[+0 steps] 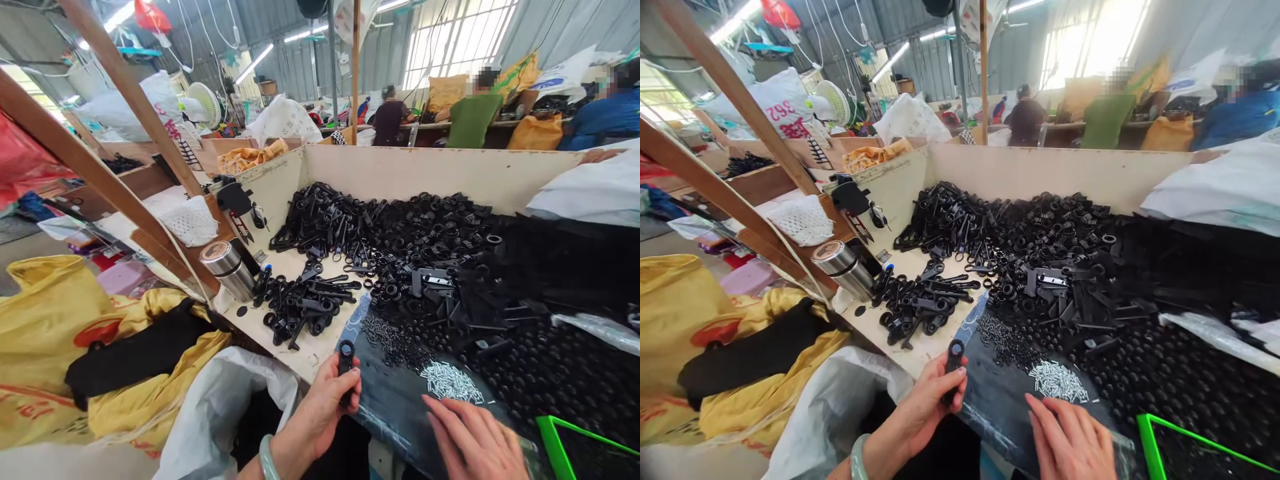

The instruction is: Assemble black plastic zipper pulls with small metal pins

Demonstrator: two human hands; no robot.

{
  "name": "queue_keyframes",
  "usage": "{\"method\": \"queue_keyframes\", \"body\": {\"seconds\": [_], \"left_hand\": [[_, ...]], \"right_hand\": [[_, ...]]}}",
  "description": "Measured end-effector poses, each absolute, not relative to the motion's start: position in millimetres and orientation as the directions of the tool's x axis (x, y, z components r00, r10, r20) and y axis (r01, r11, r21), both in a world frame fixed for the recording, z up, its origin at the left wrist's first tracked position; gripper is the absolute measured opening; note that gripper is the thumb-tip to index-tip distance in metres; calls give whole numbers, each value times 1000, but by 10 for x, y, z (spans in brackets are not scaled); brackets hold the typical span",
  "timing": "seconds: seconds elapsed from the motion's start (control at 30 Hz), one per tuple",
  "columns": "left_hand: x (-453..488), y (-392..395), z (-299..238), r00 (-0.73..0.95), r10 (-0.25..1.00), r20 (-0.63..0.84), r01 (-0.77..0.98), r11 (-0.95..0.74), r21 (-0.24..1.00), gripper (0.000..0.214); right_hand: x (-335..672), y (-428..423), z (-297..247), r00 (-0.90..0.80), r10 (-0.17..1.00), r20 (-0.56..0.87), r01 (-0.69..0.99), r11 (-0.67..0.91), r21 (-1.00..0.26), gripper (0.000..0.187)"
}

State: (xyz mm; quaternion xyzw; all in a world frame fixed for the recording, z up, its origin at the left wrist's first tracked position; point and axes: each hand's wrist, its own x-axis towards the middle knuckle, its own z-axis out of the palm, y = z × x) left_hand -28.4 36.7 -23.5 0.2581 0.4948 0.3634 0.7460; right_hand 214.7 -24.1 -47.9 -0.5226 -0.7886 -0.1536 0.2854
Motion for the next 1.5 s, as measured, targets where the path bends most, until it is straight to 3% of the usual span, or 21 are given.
{"method": "queue_keyframes", "body": {"seconds": [0.17,0.3,0.47,0.7,0.87,1.03,1.2,1.27,1.37,1.5], "left_hand": [[-311,358,-217,270,776,-570,-286,630,722,41],[-347,346,-257,265,787,-557,-281,616,736,41],[-369,351,-321,268,789,-552,-252,611,751,41],[-381,384,-289,275,770,-576,-225,634,740,34],[-408,405,-267,285,771,-570,-191,628,754,28],[-392,480,-313,181,828,-531,-7,541,841,26],[-295,539,-333,221,809,-544,1,558,830,25],[-262,550,-322,201,843,-498,91,490,867,18],[-223,575,-314,151,947,-284,368,213,905,12],[-168,639,-364,251,960,-124,625,-63,778,17]], "right_hand": [[1706,88,-497,-207,816,540,878,398,-265,27],[1538,292,-506,-222,866,448,861,390,-328,32],[1480,442,-519,-275,888,369,871,393,-297,32],[1332,537,-463,-360,871,334,899,420,-127,32],[1378,465,-406,-295,887,356,880,397,-260,29],[1631,230,-396,-220,889,402,827,389,-407,21],[1742,80,-530,-276,871,406,857,414,-307,21],[1748,63,-596,-305,869,389,870,421,-257,20],[1752,48,-660,-302,880,367,877,407,-255,19],[1755,22,-670,-251,892,375,862,383,-333,17]]}}
